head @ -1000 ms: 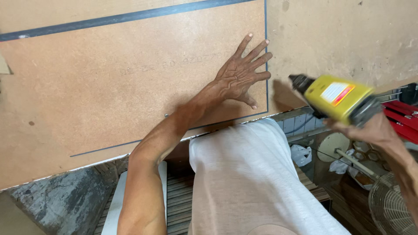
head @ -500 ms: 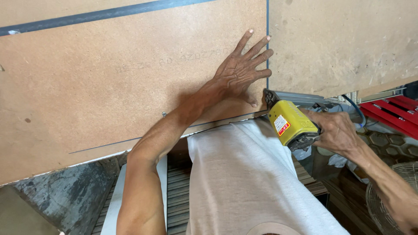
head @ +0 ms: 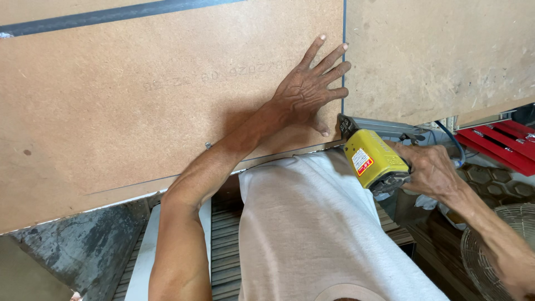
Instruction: The person assembles a picture frame by attaching a dark border to a board using a pneumatic nail gun, then places a decorative frame and glass on top, wipes the glass with a cloth, and positions a red board with a decorative sword inside the frame.
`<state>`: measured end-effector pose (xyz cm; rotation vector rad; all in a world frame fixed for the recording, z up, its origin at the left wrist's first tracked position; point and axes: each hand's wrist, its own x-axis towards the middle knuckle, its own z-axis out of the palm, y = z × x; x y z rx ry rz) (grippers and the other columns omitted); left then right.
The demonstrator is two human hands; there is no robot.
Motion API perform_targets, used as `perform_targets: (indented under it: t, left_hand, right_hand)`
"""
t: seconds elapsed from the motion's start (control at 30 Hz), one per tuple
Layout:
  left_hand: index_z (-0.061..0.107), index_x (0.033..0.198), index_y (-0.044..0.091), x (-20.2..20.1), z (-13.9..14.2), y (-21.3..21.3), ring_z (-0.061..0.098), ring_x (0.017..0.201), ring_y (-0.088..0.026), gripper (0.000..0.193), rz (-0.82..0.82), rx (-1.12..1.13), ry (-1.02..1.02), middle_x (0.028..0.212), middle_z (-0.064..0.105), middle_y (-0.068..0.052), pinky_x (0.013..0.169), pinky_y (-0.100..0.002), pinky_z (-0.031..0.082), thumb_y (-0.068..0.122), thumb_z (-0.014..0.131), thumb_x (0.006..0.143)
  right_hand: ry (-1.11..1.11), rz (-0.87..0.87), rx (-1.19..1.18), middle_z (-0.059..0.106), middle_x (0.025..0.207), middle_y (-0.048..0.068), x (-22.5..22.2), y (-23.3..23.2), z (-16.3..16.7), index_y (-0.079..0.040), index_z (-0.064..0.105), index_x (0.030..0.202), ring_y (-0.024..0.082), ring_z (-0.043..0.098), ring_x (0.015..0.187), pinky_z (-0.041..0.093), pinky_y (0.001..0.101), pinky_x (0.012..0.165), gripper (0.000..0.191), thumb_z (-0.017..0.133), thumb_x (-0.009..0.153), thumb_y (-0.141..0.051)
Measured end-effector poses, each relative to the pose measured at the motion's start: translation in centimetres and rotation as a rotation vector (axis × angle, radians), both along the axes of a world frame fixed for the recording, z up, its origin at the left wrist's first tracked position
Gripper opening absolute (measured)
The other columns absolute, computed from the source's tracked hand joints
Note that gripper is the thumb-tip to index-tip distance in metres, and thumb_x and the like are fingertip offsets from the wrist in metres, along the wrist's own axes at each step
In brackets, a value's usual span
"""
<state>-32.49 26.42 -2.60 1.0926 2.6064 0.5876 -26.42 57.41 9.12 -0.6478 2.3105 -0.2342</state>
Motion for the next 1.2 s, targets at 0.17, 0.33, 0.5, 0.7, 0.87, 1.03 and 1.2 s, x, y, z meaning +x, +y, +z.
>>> perform_targets:
  t: [0.17,0.33,0.5,0.7,0.87,1.03,1.2]
  left_hand:
    - [0.067,0.127,0.03,0.1,-0.1,-0.1,0.007,0.154,-0.034,0.096,-0.017,-0.006,0.017,0.159,0.04,-0.009,0.12,-0.064,-0.01,0.089,0.072,0.052]
    - [0.067,0.126,0.031,-0.1,0.5,-0.1,0.007,0.154,-0.033,0.095,0.001,-0.013,0.005,0.158,0.039,-0.008,0.12,-0.064,-0.01,0.089,0.072,0.05]
    - [0.066,0.126,0.03,0.1,0.0,0.1,0.007,0.154,-0.033,0.094,-0.013,-0.007,-0.016,0.159,0.038,-0.008,0.119,-0.064,-0.01,0.088,0.073,0.052]
    - [0.069,0.124,0.028,-2.2,-2.4,-0.7,0.013,0.153,-0.034,0.067,0.107,0.137,0.069,0.162,0.036,-0.011,0.122,-0.062,-0.003,0.071,0.07,0.073]
    - [0.072,0.114,0.034,-8.5,-4.7,-1.7,0.033,0.145,-0.034,0.019,0.368,0.174,0.269,0.158,0.042,-0.013,0.121,-0.057,0.022,0.028,0.06,0.101]
    - [0.069,0.123,0.025,-9.3,-4.6,-2.1,0.049,0.12,-0.03,0.027,0.305,0.102,0.127,0.132,0.054,-0.018,0.095,-0.048,0.038,0.02,0.056,0.101]
    - [0.069,0.122,0.03,-9.5,-4.3,-2.2,0.049,0.117,-0.028,0.031,0.316,0.144,0.172,0.132,0.054,-0.02,0.093,-0.047,0.038,0.018,0.056,0.096]
  right_hand:
    - [-0.027,0.031,0.079,0.078,0.093,0.017,-0.8,0.4,-0.2,-0.013,0.064,0.134,0.027,0.075,0.066,0.063,0.0389,0.061,0.082,0.088,0.055,-0.007]
    - [-0.038,0.074,0.135,0.078,0.091,0.016,-2.1,0.5,-0.1,-0.013,0.065,0.128,0.026,0.075,0.066,0.062,0.0411,0.061,0.069,0.089,0.064,-0.013]
    - [-0.078,0.079,0.164,0.078,0.092,0.016,-2.5,0.6,-0.1,-0.013,0.065,0.132,0.027,0.075,0.064,0.062,0.042,0.06,0.077,0.09,0.059,-0.016]
    - [0.015,0.037,-0.005,0.076,0.088,0.019,-4.7,1.4,-0.2,-0.004,0.068,0.12,0.027,0.075,0.066,0.063,0.0411,0.063,0.07,0.091,0.058,-0.025]
    - [0.068,0.028,0.001,0.077,0.083,0.015,-9.0,0.3,-1.4,-0.006,0.069,0.11,0.024,0.075,0.067,0.064,0.0377,0.066,0.052,0.088,0.066,-0.024]
    - [0.088,0.027,0.018,0.076,0.081,0.018,-11.7,-1.6,-1.6,-0.003,0.069,0.118,0.027,0.075,0.066,0.062,0.0403,0.065,0.064,0.091,0.062,-0.025]
    - [0.061,0.003,-0.01,0.077,0.085,0.017,-12.8,-2.5,-1.4,-0.004,0.069,0.117,0.026,0.076,0.071,0.063,0.0394,0.068,0.06,0.089,0.065,-0.024]
